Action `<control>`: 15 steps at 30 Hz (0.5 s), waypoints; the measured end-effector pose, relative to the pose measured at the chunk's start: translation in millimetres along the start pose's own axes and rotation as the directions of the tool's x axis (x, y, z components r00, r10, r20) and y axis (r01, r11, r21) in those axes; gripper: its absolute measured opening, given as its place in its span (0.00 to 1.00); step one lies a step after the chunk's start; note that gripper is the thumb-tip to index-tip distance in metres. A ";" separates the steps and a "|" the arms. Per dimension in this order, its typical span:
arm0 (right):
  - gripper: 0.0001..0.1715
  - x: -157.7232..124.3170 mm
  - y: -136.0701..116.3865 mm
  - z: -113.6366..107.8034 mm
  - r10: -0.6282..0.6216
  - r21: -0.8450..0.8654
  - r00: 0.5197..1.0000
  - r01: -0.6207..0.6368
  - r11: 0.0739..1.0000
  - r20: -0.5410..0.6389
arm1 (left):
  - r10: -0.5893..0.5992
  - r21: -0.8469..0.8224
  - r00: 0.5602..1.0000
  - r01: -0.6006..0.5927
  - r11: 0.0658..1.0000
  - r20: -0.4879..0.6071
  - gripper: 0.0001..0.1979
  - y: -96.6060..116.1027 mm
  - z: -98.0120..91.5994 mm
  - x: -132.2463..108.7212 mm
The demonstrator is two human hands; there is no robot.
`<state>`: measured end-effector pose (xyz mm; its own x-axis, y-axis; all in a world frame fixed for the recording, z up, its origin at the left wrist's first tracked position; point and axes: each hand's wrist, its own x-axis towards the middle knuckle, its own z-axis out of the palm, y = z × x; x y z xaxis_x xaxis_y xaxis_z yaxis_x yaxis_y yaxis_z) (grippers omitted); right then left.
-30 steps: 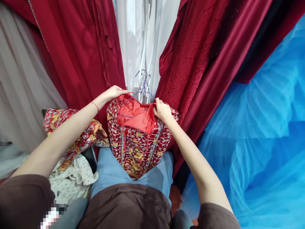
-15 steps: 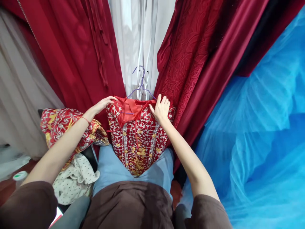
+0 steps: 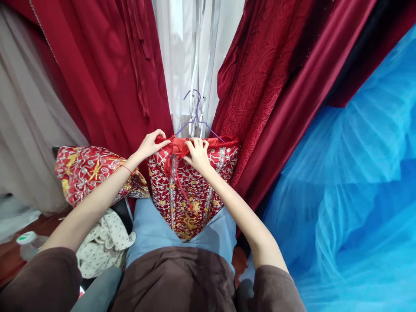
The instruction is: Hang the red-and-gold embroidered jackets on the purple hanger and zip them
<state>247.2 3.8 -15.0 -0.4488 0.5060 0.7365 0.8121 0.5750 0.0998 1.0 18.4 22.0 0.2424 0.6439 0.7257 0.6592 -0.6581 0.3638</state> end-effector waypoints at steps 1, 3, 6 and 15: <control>0.22 3.5 -2.7 -0.9 -0.012 0.009 1.000 0.012 1.000 0.003 | -0.011 -0.004 1.000 0.011 1.000 -0.008 0.15 2.4 1.3 0.7; 0.19 9.3 -8.2 -0.5 -0.043 0.011 0.999 0.043 0.999 0.003 | -0.046 -0.039 0.998 0.044 0.998 -0.036 0.15 6.5 3.4 0.6; 0.20 17.0 -15.5 4.5 -0.076 -0.003 0.997 0.076 0.997 -0.010 | -0.084 -0.125 0.993 0.073 0.989 -0.084 0.15 10.1 5.3 -2.2; 0.21 39.3 -16.3 29.7 -0.169 -0.082 0.983 0.164 0.983 -0.065 | -0.053 -0.430 0.995 0.012 0.903 -0.085 0.23 6.7 8.1 -3.4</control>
<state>205.3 33.5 -7.5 -0.5546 0.3590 0.7507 0.7556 0.5951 0.2737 10.4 15.0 17.2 0.1453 0.6425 0.7524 0.2917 -0.7545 0.5880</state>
